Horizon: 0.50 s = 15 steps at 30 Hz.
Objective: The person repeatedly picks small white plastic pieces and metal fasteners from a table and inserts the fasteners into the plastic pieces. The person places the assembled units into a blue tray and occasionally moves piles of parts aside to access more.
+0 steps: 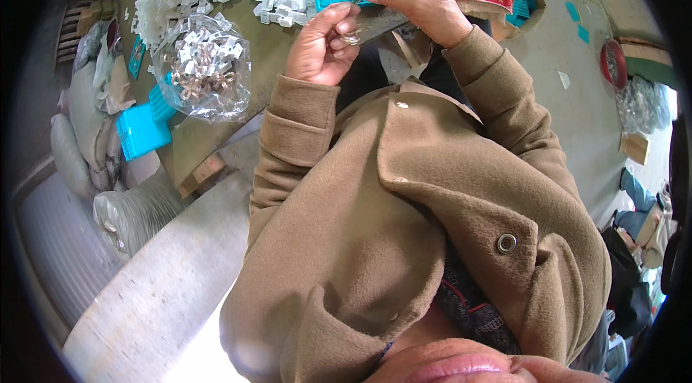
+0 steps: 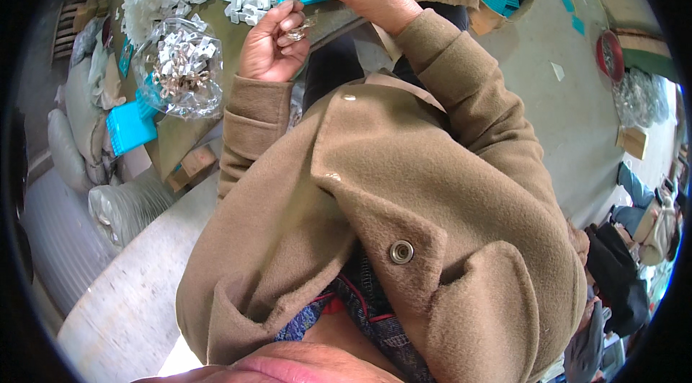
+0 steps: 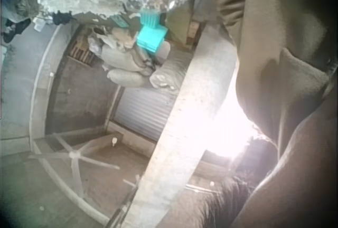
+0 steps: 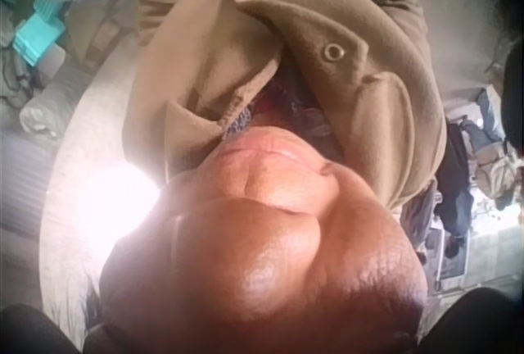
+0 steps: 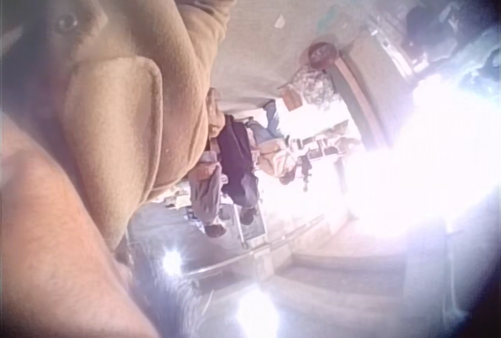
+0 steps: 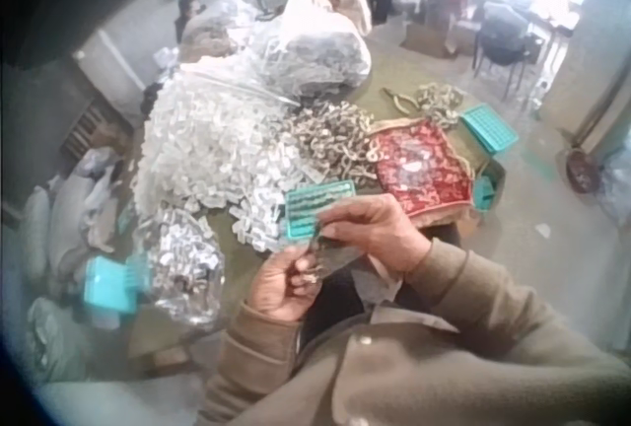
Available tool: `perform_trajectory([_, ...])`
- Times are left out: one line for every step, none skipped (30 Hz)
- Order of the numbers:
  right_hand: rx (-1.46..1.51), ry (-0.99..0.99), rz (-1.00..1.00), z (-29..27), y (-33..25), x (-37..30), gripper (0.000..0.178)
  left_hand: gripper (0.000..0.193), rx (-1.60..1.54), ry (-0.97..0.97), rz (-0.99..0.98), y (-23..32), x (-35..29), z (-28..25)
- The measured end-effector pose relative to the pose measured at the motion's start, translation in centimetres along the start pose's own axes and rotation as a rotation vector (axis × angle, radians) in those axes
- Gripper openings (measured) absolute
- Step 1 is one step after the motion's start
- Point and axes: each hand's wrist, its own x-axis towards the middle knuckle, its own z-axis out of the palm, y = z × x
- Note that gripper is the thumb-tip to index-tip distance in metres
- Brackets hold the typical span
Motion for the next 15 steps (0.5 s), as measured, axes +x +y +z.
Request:
perform_trajectory([0.005,0.013,-0.003,0.1,0.0,0.0,0.024,0.014,0.024,0.021,0.031,-0.1,-0.1,0.1])
perform_trajectory([0.036,0.073,0.002,0.4,0.1,-0.1,0.023,0.013,0.046,0.049,0.065,-0.2,-0.1,0.2])
perform_trajectory([0.067,0.132,0.007,0.9,0.1,-0.2,0.022,0.013,0.093,0.082,0.134,-0.5,-0.1,0.3])
perform_trajectory([0.099,0.19,0.012,1.2,0.2,-0.4,0.021,0.013,0.138,0.124,0.206,-0.8,0.0,0.4])
perform_trajectory([0.085,0.196,0.035,1.5,0.3,-0.6,0.02,0.013,0.18,0.128,0.293,-1.1,0.0,0.5])
perform_trajectory([0.07,0.2,0.058,1.8,0.4,-0.8,0.02,0.013,0.276,0.193,0.341,-1.5,0.1,0.5])
perform_trajectory([0.056,0.204,0.082,2.1,0.5,-0.9,0.023,0.013,0.369,0.22,0.401,-1.9,0.2,0.5])
perform_trajectory([0.113,0.153,0.176,2.2,0.7,-1.1,0.019,0.012,0.459,0.254,0.462,-2.3,0.3,0.4])
perform_trajectory([0.142,0.146,0.206,2.3,0.9,-1.3,0.017,0.01,0.471,0.292,0.494,-2.9,0.3,0.2])
perform_trajectory([0.165,0.143,0.24,2.5,1.2,-1.5,0.015,0.009,0.5,0.297,0.57,-3.5,0.4,0.1])
perform_trajectory([0.186,0.139,0.26,2.7,1.4,-1.7,0.013,0.008,0.527,0.318,0.642,-4.2,0.6,0.0])
perform_trajectory([0.29,0.132,0.29,2.9,1.7,-1.8,0.01,0.008,0.529,0.296,0.693,-4.6,0.7,-0.1])
perform_trajectory([0.39,0.126,0.325,2.9,1.9,-2.0,0.009,0.008,0.532,0.28,0.711,-5.0,0.7,-0.4])
perform_trajectory([0.489,0.12,0.361,2.9,2.1,-2.1,0.008,0.008,0.546,0.266,0.736,-5.4,0.8,-0.5])
perform_trajectory([0.582,0.119,0.412,3.0,2.2,-2.2,0.008,0.008,0.559,0.254,0.752,-5.6,0.8,-0.8])
